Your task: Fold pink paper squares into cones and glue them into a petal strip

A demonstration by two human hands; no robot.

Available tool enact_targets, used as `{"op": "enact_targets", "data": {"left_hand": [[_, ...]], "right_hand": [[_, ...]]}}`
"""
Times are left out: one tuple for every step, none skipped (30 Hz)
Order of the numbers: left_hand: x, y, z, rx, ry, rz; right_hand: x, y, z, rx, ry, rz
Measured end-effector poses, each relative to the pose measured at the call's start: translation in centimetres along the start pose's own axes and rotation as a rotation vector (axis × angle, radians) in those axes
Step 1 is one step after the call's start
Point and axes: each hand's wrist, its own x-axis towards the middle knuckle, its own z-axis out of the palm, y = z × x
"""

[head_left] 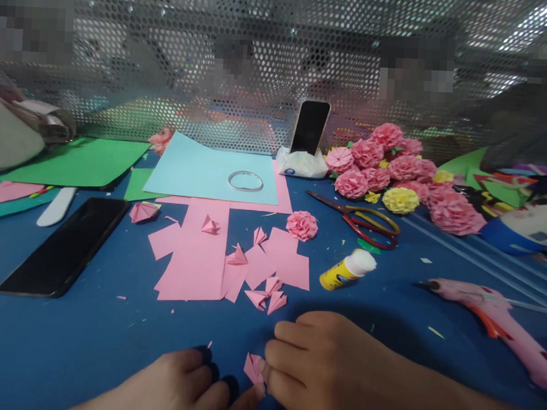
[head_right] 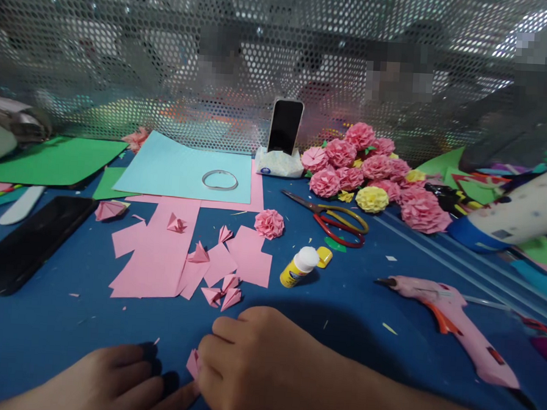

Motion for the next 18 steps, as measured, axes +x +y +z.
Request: {"op": "enact_targets", "data": {"left_hand": [[-0.1,0.0,0.1,0.002,0.007,0.001],[-0.1,0.1,0.2,0.008,0.016,-0.002],[-0.2,0.1,0.2,0.011,0.021,-0.002],[-0.2,0.1,0.1,0.01,0.027,-0.003],[-0.2,0.1,-0.1,0.004,0.026,-0.003],[-0.2,0.1,-0.2,-0.006,0.021,-0.002],[-0.1,0.0,-0.4,-0.015,0.014,-0.003],[-0.1,0.0,-0.6,-0.021,0.013,0.001],[0.0,-0.1,-0.6,-0.021,0.019,0.002],[0.0,-0.1,-0.7,-0.018,0.019,0.002],[0.0,-0.1,-0.7,-0.013,0.024,0.002],[0.0,-0.1,-0.6,-0.007,0.026,-0.002],[0.0,0.0,-0.5,-0.002,0.029,-0.006],[-0.1,0.0,-0.5,-0.005,0.027,-0.009],[-0.1,0.1,-0.4,-0.01,0.023,-0.01],[-0.2,0.1,-0.4,-0.017,0.023,-0.012],[-0.2,0.1,-0.5,-0.026,0.02,-0.013],[-0.2,0.1,-0.5,-0.035,0.017,-0.012]], "right_hand": [[0.0,0.1,-0.2,0.01,-0.019,0.008],[0.0,0.2,-0.4,0.023,-0.025,0.028],[-0.1,0.3,-0.6,0.039,-0.016,0.053],[-0.1,0.4,-0.7,0.059,0.005,0.083],[-0.1,0.4,-0.7,0.083,0.034,0.116],[-0.1,0.5,-0.7,0.112,0.062,0.147],[-0.1,0.5,-0.6,0.146,0.083,0.174],[0.0,0.4,-0.4,0.185,0.092,0.201],[0.0,0.3,-0.2,0.227,0.093,0.23],[0.1,0.2,0.2,0.265,0.089,0.26],[0.2,0.1,0.5,0.297,0.083,0.289],[0.3,0.0,0.8,0.32,0.078,0.314],[0.5,-0.1,1.1,0.335,0.073,0.336],[0.6,-0.1,1.3,0.344,0.069,0.351],[0.8,-0.2,1.5,0.349,0.064,0.359],[0.9,-0.2,1.6,0.355,0.059,0.367],[1.1,-0.1,1.6,0.371,0.053,0.375],[1.2,-0.1,1.6,0.396,0.044,0.383]]}}
